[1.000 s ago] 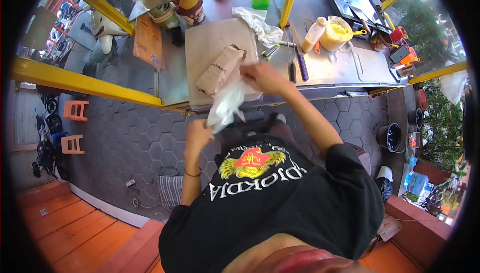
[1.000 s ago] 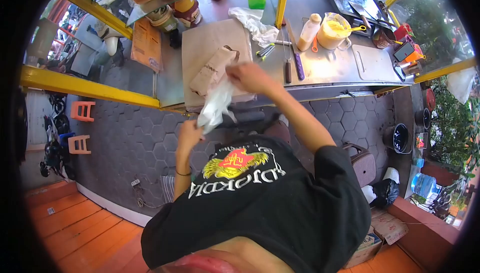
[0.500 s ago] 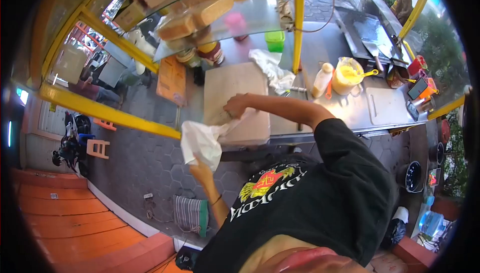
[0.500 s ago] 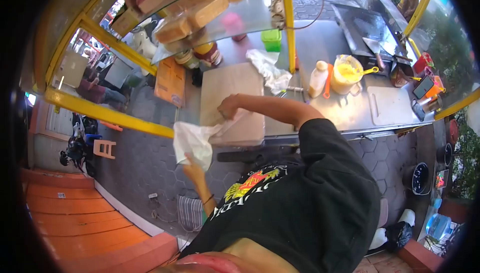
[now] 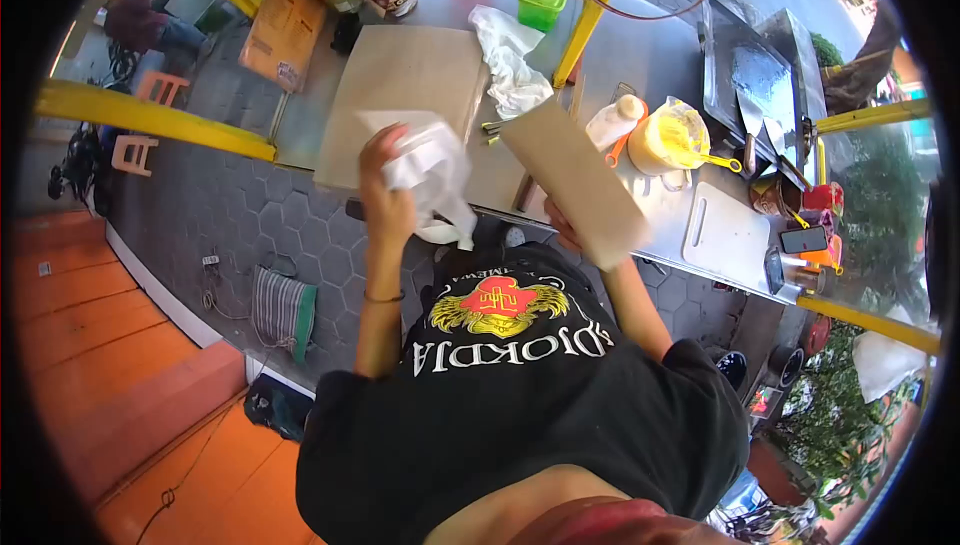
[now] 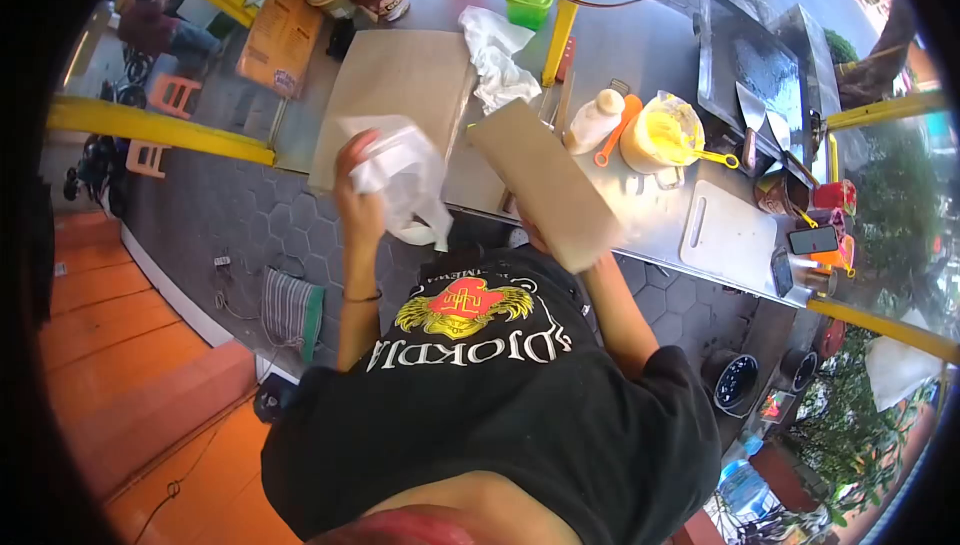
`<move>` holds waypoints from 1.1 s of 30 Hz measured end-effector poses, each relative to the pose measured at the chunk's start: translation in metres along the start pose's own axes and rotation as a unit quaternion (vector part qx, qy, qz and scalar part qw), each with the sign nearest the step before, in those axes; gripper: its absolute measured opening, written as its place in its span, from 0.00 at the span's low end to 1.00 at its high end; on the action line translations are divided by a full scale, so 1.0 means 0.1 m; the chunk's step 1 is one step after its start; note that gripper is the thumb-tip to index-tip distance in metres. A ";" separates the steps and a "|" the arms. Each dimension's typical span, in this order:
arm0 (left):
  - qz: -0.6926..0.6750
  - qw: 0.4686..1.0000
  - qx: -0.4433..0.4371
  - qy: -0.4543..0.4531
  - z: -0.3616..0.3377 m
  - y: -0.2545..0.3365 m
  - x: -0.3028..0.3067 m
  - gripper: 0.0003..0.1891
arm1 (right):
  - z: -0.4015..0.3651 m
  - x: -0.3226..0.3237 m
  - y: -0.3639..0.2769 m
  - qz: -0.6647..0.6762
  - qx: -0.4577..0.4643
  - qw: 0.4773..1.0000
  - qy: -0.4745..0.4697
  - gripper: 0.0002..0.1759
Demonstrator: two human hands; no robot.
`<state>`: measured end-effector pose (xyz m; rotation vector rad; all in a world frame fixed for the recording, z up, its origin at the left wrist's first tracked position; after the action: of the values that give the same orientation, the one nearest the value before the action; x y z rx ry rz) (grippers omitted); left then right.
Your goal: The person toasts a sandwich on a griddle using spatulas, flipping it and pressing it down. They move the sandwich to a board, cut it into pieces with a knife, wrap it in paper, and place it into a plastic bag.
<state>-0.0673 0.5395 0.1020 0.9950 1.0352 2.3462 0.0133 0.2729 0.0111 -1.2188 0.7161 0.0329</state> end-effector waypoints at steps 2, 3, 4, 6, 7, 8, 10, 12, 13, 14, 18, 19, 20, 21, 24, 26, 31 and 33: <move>-0.059 0.997 0.013 -0.050 0.18 0.26 -0.45 0.17 | -0.18 -0.17 -0.22 0.405 -0.026 0.914 0.005 0.17; -0.094 0.993 0.012 -0.071 0.25 0.37 -0.65 0.18 | -0.28 -0.15 -0.18 0.415 -0.073 0.907 0.021 0.20; -0.112 0.990 0.000 -0.088 0.33 0.49 -0.83 0.18 | -0.37 -0.14 -0.12 0.430 -0.111 0.895 0.035 0.23; -0.164 0.977 -0.012 -0.138 0.40 0.73 -1.09 0.20 | -0.51 -0.15 0.11 0.470 -0.177 0.864 0.046 0.30; -0.207 0.965 -0.009 -0.159 0.43 0.86 -1.21 0.21 | -0.57 -0.09 0.18 0.480 -0.212 0.850 0.044 0.33; -0.178 0.962 0.005 -0.208 0.40 1.02 -1.29 0.24 | -0.60 0.19 0.61 0.483 -0.229 0.845 0.026 0.38; -0.070 0.957 -0.088 -0.267 0.23 1.06 -1.60 0.26 | -0.47 0.54 1.05 0.465 -0.125 0.871 0.097 0.37; 0.101 0.935 -0.186 -0.285 0.01 1.21 -1.71 0.28 | -0.33 0.62 0.98 0.425 -0.017 0.873 0.239 0.34; 0.167 0.917 -0.202 -0.301 -0.09 1.26 -1.70 0.30 | -0.27 0.56 0.80 0.424 -0.016 0.876 0.230 0.34; 0.119 0.931 -0.167 -0.303 -0.04 1.26 -1.65 0.32 | -0.21 0.55 0.62 0.419 0.002 0.878 0.232 0.35; -0.001 0.945 0.028 -0.327 0.15 1.25 -1.31 0.33 | -0.07 0.51 0.16 0.396 0.048 0.895 0.201 0.38; -0.002 0.950 0.029 -0.311 0.15 1.22 -1.26 0.33 | 0.00 0.44 -0.09 0.385 0.081 0.906 0.155 0.39; 0.010 0.950 -0.053 -0.308 0.11 1.30 -1.25 0.33 | 0.08 0.29 -0.37 0.388 0.145 0.907 0.070 0.38; 0.023 0.943 -0.134 -0.304 0.04 1.41 -1.24 0.34 | 0.15 0.24 -0.54 0.384 0.179 0.905 0.042 0.37; 0.016 0.901 -0.244 -0.359 -0.28 1.68 -1.29 0.33 | 0.29 0.52 -0.73 0.336 0.221 0.906 0.130 0.36; -0.007 0.893 -0.260 -0.368 -0.32 1.85 -1.33 0.30 | 0.24 0.88 -0.84 0.270 0.231 0.904 0.237 0.35; -0.070 0.886 -0.313 -0.334 -0.11 1.99 -1.59 0.30 | 0.06 1.08 -1.29 0.115 0.222 0.894 0.372 0.30; -0.077 0.880 -0.336 -0.328 -0.03 2.05 -1.80 0.38 | -0.07 1.57 -1.26 -0.084 0.303 0.893 0.322 0.30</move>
<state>0.0384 0.2990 0.1743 1.2042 0.0180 1.7811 0.1821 0.1661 0.0352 -0.6622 1.0854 -0.7235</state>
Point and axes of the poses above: each hand's wrist, its own z-axis towards the middle knuckle, its own x-axis out of the back of the hand, y = z × x, the point moved 8 cm from there along z, towards the middle knuckle, and after that the axes turned 5 degrees about x, right-handed, at the moved point
